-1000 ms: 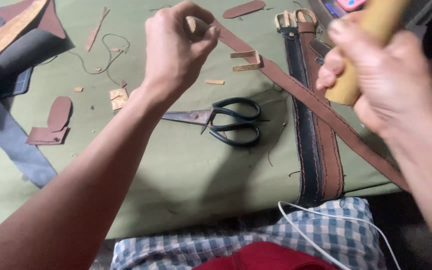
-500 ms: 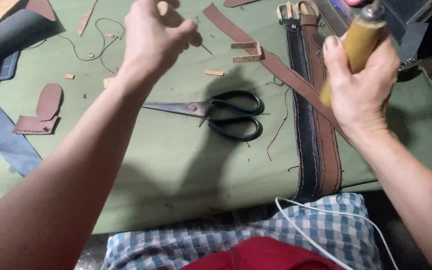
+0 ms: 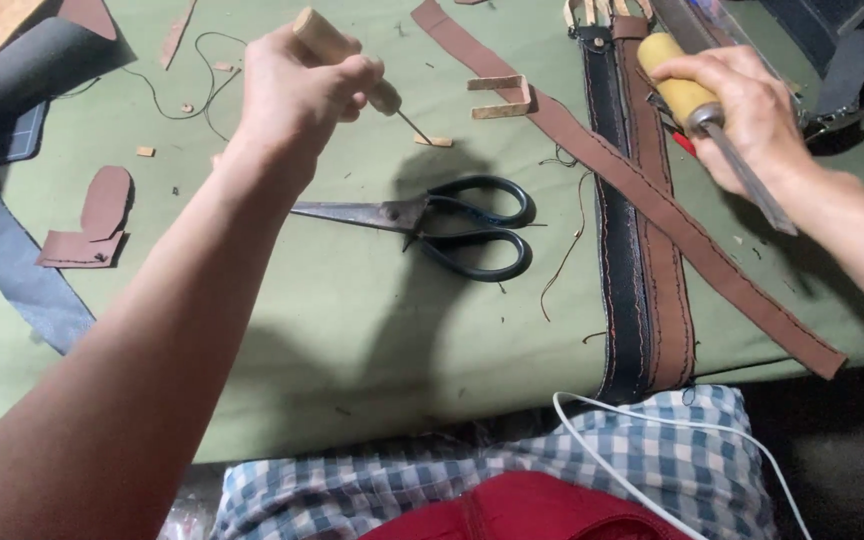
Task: Cutting leather strips and using an awl to manipulate and prepare small leather components, including twisting a small strip into a loop.
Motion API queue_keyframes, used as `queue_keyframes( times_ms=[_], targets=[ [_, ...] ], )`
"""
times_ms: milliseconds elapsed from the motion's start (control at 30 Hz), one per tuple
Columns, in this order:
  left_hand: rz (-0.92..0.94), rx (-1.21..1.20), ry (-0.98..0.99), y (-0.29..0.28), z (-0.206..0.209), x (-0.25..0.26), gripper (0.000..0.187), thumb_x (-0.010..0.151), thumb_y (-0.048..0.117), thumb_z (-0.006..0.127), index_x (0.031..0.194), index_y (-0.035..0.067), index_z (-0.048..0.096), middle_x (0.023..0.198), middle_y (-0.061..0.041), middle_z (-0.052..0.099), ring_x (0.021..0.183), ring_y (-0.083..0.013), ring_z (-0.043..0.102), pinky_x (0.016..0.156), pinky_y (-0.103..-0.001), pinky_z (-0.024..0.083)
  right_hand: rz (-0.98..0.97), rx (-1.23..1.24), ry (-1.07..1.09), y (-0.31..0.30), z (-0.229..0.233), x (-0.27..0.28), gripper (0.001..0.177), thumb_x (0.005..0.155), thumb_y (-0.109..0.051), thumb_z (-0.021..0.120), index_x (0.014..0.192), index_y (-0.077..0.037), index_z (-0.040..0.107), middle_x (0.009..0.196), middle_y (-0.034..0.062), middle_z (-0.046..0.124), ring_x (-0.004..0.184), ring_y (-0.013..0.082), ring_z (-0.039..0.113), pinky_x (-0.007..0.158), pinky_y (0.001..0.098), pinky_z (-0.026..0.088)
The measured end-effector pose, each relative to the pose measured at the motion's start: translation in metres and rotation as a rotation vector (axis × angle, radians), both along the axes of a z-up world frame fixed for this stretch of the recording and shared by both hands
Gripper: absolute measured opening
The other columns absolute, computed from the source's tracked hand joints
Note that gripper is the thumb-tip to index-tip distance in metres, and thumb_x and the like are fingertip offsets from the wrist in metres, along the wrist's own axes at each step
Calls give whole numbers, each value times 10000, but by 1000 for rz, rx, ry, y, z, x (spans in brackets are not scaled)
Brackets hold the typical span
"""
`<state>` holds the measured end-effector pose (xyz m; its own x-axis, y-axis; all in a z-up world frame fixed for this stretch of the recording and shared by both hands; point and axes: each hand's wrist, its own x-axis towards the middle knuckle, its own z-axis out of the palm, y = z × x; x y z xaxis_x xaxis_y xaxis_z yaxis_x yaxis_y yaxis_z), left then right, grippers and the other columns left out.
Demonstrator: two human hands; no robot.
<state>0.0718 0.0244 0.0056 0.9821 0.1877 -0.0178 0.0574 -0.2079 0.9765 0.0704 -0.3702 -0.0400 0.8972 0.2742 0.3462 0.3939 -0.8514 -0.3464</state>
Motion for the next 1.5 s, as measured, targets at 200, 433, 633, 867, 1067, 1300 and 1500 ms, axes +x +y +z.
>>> queue_keyframes(
  times_ms=[200, 433, 633, 867, 1067, 1300, 1500],
  targets=[
    [-22, -27, -4, -18, 11, 2, 132, 806, 88, 757, 895, 97, 660, 719, -79, 787, 581, -80, 631, 575, -190, 531, 101, -230, 197, -10, -24, 26, 677, 892, 184, 574, 1421, -237, 613, 1480, 145, 553, 1215, 362, 560, 967, 467, 558],
    [-153, 402, -85, -39, 24, -4, 176, 759, 140, 627, 610, 203, 696, 683, 110, 752, 640, -2, 546, 582, -220, 437, 234, 15, -137, 47, 5, 10, 426, 987, 44, 558, 1397, 27, 673, 1229, 265, 665, 1093, 373, 615, 956, 503, 478],
    [-135, 469, -254, -33, -1, 11, 176, 738, 113, 645, 590, 197, 689, 617, 108, 753, 576, 12, 662, 564, -211, 542, 109, 214, 94, 158, -39, 23, 179, 896, -230, 768, 1049, -139, 755, 870, 17, 717, 785, 193, 635, 738, 378, 486],
    [-95, 527, -247, -23, -17, 28, 219, 717, 247, 666, 500, 231, 688, 529, 148, 639, 551, -22, 547, 569, -254, 458, -74, 307, 290, 188, -59, 35, 147, 873, -196, 855, 917, -208, 715, 762, -61, 681, 715, 106, 629, 729, 317, 532],
    [-158, 453, -276, -28, -27, 28, 210, 725, 213, 696, 516, 226, 709, 586, 147, 682, 612, -1, 577, 604, -234, 469, -10, 301, 125, 184, -74, 39, 98, 868, -166, 847, 937, -183, 780, 774, -36, 683, 696, 131, 655, 708, 357, 541],
    [-187, 518, -232, -24, -40, 40, 254, 808, 296, 636, 584, 255, 750, 611, 192, 727, 550, 4, 547, 580, -253, 468, 19, 291, 35, 181, -85, 43, 123, 863, -139, 834, 959, -210, 806, 789, -19, 656, 674, 159, 626, 644, 376, 509],
    [-234, 529, -402, -20, -45, 43, 239, 743, 241, 565, 588, 214, 745, 615, 171, 742, 544, 12, 528, 513, -242, 410, 43, 343, 41, 181, -82, 39, 137, 879, -89, 815, 975, -185, 801, 838, -18, 674, 683, 140, 586, 615, 353, 495]
  ],
)
